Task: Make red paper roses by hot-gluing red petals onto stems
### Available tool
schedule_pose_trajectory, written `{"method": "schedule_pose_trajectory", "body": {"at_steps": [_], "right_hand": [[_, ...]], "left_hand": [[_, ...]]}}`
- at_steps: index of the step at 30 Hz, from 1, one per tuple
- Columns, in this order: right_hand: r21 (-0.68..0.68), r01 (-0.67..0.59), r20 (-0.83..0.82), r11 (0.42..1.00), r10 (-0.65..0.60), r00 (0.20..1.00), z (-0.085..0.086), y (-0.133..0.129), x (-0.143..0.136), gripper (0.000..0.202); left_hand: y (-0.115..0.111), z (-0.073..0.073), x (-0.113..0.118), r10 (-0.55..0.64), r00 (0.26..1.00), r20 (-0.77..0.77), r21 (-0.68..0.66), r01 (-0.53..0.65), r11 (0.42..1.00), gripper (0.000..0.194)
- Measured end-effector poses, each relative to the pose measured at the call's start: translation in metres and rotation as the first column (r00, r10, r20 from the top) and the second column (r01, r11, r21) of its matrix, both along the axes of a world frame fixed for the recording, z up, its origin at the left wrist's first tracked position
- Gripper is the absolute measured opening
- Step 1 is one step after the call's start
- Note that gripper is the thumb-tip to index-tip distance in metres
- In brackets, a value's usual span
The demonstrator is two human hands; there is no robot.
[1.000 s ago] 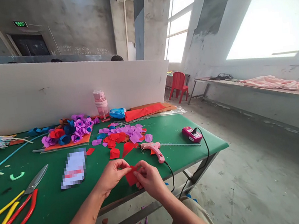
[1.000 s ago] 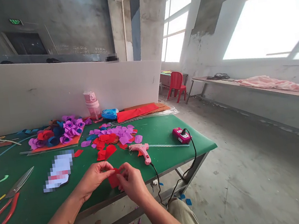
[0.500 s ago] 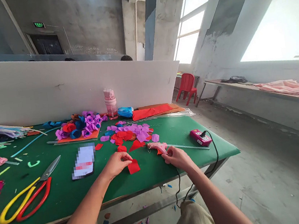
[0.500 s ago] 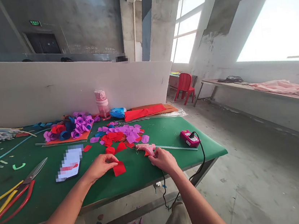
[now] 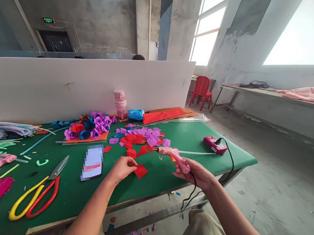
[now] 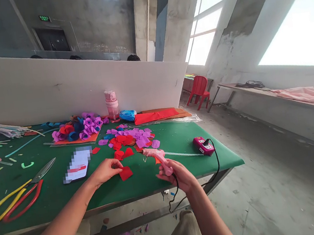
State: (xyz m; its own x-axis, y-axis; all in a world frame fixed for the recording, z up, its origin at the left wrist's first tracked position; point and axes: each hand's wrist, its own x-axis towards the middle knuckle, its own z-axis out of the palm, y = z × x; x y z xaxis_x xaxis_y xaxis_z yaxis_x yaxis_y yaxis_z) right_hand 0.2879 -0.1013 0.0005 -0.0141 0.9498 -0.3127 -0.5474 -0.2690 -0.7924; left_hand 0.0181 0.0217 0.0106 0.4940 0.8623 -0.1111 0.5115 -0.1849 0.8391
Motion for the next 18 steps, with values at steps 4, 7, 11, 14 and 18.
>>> {"method": "schedule_pose_trajectory", "body": {"at_steps": [4,7,11,14,18], "right_hand": [[0.016,-0.129,-0.312,0.992,0.127,0.941,-0.009,-0.007,-0.019,0.022],[0.071,-0.162,-0.354,0.984,0.177,0.918,-0.012,-0.009,-0.025,0.028],[0.067,-0.127,-0.305,0.99,0.141,0.942,-0.009,-0.015,-0.024,0.025],[0.097,-0.083,-0.206,0.992,0.102,0.973,-0.001,-0.02,-0.024,0.029],[0.215,-0.075,-0.005,0.974,0.077,0.997,0.014,-0.023,-0.029,0.032]], "left_hand": [[-0.002,0.004,-0.001,0.009,1.0,-0.007,-0.018,-0.009,1.0,0.02],[-0.003,0.006,-0.001,0.004,1.0,0.012,-0.031,-0.004,1.0,0.021],[-0.004,0.004,-0.001,0.026,0.999,0.044,-0.055,-0.024,0.998,0.02],[-0.003,0.0,0.001,0.052,0.997,0.061,-0.074,-0.047,0.996,0.019],[-0.004,-0.001,0.003,0.056,0.995,0.087,-0.089,-0.048,0.995,0.017]]}}
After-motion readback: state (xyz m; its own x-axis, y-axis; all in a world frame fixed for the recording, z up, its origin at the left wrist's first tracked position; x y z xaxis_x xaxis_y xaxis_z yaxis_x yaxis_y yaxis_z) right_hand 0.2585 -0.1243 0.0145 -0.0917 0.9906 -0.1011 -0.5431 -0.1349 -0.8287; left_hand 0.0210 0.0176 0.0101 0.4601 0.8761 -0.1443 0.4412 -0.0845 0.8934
